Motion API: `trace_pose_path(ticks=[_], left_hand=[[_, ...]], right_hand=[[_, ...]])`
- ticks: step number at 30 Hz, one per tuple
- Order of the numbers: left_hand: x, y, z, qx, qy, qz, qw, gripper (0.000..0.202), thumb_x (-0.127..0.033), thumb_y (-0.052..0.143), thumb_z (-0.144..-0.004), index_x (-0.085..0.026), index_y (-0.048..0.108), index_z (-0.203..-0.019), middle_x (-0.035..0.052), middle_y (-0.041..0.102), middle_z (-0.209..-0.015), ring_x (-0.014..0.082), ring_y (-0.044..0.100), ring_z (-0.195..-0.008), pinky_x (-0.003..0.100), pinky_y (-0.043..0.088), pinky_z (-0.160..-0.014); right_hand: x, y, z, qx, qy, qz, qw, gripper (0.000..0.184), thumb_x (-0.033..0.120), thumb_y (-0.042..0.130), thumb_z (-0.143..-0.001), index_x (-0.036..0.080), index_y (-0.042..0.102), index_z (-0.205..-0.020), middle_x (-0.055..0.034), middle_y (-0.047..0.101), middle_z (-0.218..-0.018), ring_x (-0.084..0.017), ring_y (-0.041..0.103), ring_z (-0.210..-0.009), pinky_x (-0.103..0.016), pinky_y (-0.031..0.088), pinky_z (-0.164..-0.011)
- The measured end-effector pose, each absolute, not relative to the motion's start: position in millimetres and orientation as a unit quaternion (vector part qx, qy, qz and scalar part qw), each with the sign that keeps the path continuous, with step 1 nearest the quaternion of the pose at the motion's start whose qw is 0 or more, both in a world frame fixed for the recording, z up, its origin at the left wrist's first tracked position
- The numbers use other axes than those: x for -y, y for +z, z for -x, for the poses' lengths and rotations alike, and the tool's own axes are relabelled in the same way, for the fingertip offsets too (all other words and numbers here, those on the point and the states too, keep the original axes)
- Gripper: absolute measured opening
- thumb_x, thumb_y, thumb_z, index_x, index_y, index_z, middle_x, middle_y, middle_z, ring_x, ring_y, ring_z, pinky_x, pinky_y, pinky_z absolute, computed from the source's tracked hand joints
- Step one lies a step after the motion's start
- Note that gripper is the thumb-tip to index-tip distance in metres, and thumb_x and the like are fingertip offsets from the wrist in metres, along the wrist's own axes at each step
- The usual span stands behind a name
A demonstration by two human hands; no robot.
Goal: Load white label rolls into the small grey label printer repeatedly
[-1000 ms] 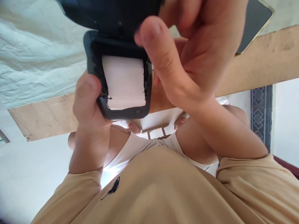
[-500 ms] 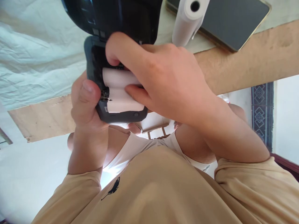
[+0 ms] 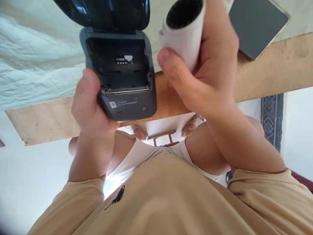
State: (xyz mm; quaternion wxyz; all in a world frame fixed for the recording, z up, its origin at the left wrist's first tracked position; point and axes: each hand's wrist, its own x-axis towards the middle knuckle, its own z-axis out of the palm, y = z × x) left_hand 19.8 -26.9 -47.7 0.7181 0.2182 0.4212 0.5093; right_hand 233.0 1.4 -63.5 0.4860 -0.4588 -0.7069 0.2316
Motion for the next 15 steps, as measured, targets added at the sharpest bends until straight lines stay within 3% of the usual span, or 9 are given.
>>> trace_pose_path(ticks=[2, 6, 7, 9, 11, 15], left_hand=[[31.4, -49.9, -14.2, -0.417, 0.513, -0.242, 0.71, 0.054, -0.077, 0.076, -0.099, -0.032, 0.078, -0.128, 0.0036, 0.081, -0.098, 0.034, 0.072, -0.146, 0.041, 0.063, -0.112], [40.7, -52.8, -4.1, -0.419, 0.504, -0.341, 0.674, 0.031, -0.056, 0.078, -0.104, -0.025, 0.083, -0.109, 0.0058, 0.077, -0.093, 0.0321, 0.075, -0.131, 0.035, 0.063, -0.099], [41.6, -53.3, -3.7, -0.419, 0.504, -0.35, 0.669, 0.03, -0.055, 0.077, -0.104, -0.025, 0.083, -0.106, 0.0061, 0.076, -0.093, 0.0314, 0.076, -0.126, 0.034, 0.063, -0.094], [41.5, -54.1, -4.9, -0.415, 0.515, -0.337, 0.67, 0.036, -0.062, 0.075, -0.104, -0.027, 0.082, -0.101, 0.0064, 0.076, -0.092, 0.0299, 0.076, -0.116, 0.034, 0.062, -0.087], [40.4, -54.3, -6.5, -0.415, 0.521, -0.322, 0.673, 0.042, -0.069, 0.076, -0.101, -0.028, 0.08, -0.098, 0.0066, 0.074, -0.088, 0.0288, 0.076, -0.106, 0.034, 0.062, -0.083], [39.6, -52.9, -4.3, -0.433, 0.501, -0.343, 0.666, 0.035, -0.061, 0.081, -0.099, -0.026, 0.082, -0.102, 0.0051, 0.068, -0.078, 0.0261, 0.073, -0.093, 0.033, 0.061, -0.082]], right_hand=[[-2.1, -69.0, -238.1, 0.755, 0.141, 0.422, 0.481, 0.049, 0.069, 0.067, -0.103, 0.022, 0.074, -0.114, -0.0092, 0.075, -0.113, -0.021, 0.071, -0.106, -0.042, 0.06, -0.102], [-2.6, -69.4, -248.3, 0.802, 0.106, 0.377, 0.45, 0.068, 0.086, 0.063, -0.101, 0.023, 0.074, -0.126, -0.0075, 0.075, -0.116, -0.018, 0.072, -0.105, -0.037, 0.057, -0.093], [-0.6, -66.1, -248.4, 0.803, 0.119, 0.388, 0.435, 0.068, 0.085, 0.061, -0.103, 0.024, 0.071, -0.128, -0.006, 0.075, -0.121, -0.016, 0.072, -0.106, -0.036, 0.058, -0.094], [5.7, -56.2, -245.9, 0.794, 0.168, 0.459, 0.362, 0.048, 0.066, 0.058, -0.114, 0.024, 0.067, -0.134, -0.0013, 0.072, -0.13, -0.009, 0.07, -0.112, -0.029, 0.057, -0.095], [11.9, -46.3, -242.7, 0.789, 0.189, 0.484, 0.329, 0.04, 0.058, 0.055, -0.117, 0.025, 0.063, -0.138, 0.0021, 0.071, -0.134, -0.006, 0.068, -0.115, -0.025, 0.057, -0.096], [14.8, -40.3, -242.7, 0.796, 0.181, 0.477, 0.324, 0.041, 0.06, 0.052, -0.118, 0.026, 0.06, -0.14, 0.0035, 0.071, -0.137, -0.006, 0.068, -0.121, -0.025, 0.059, -0.101]])
